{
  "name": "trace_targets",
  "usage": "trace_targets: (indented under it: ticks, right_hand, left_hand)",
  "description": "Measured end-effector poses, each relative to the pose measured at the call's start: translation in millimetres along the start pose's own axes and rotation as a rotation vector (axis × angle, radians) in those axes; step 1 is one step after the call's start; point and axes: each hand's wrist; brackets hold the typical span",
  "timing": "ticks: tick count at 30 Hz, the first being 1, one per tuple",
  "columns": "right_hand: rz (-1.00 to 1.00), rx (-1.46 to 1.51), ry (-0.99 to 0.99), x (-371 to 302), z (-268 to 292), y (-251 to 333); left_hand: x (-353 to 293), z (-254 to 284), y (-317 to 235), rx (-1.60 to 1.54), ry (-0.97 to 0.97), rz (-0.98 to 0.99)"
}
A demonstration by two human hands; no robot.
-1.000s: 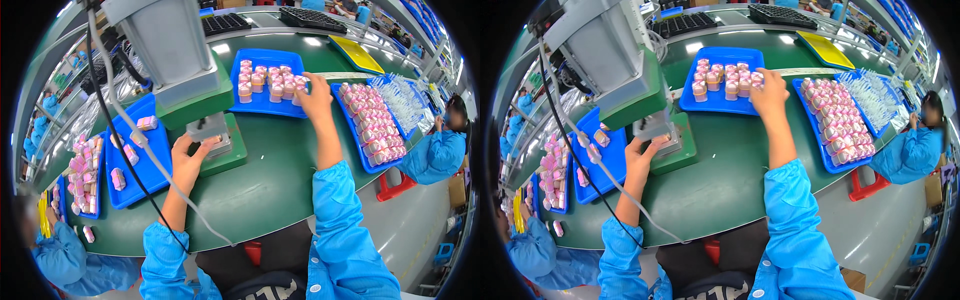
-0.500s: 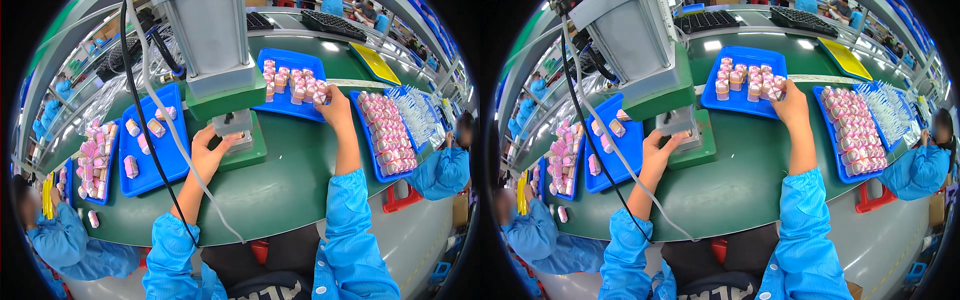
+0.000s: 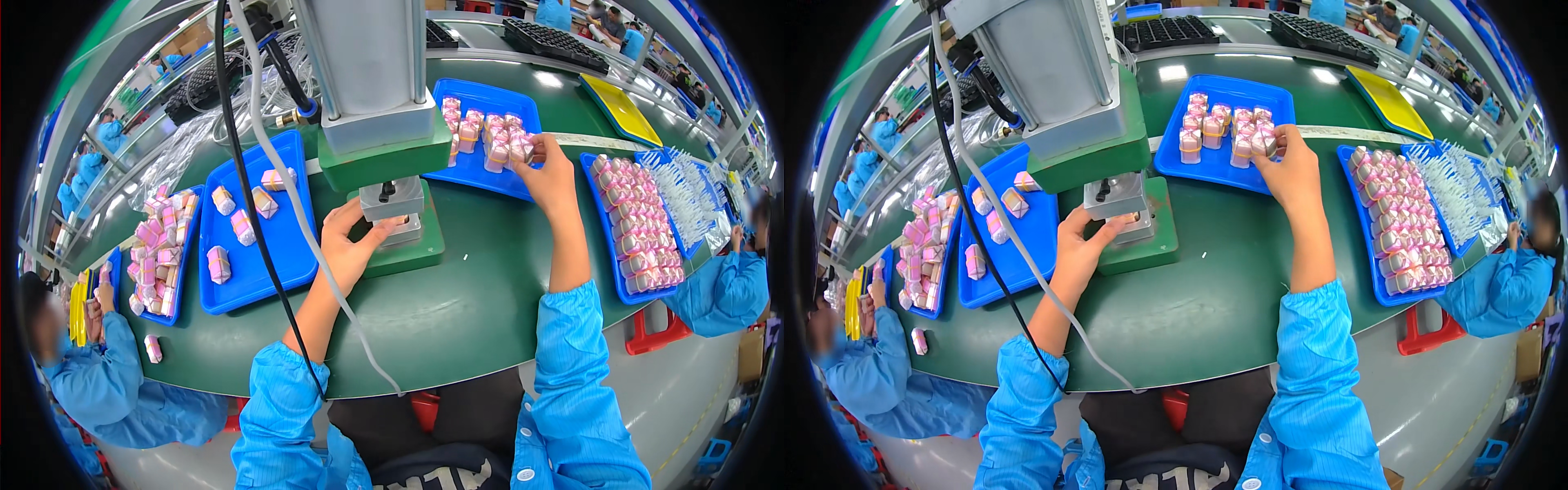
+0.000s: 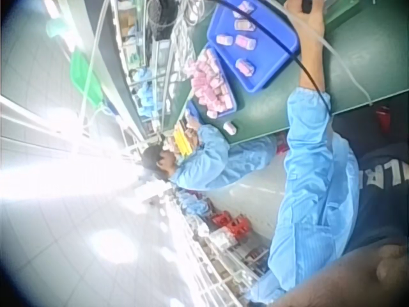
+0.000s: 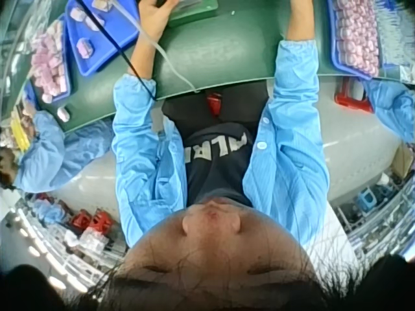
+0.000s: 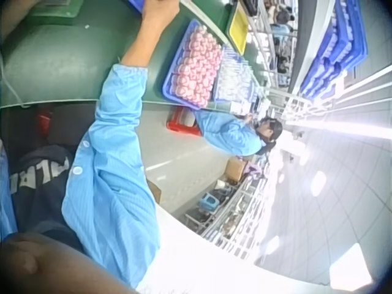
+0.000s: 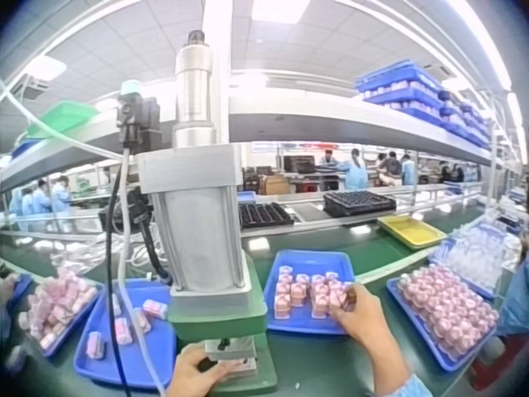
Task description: Using a press machine and hands to assemble small electronic components at a factory workbench.
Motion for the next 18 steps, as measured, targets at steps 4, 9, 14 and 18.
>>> trace_targets:
  ticks: [4,9,14,18]
  right_hand:
    - [0.067,0.218,-0.111,-4,-12,20]
    - [0.106,0.411,-0.021,-16,-23,40]
    - [0.108,0.517,-0.036,-20,-30,43]
    - [0.09,0.544,-0.066,-20,-31,43]
  left_hand:
    - [-1,0,-2,0.004,-0.016,-0.003]
    - [-2,1,-1,0.022,-0.006,0.005]
    - [0,-1,-6,0.053,0.004,-0.021]
    - [0,-1,-6,0.05,0.001,-0.018]
Point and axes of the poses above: each hand's wrist, its own x-axis towards the middle knuckle, its own z-axis out of the back of the hand, y = z × x, and after that the axes turned 2 degrees about -x, right-handed
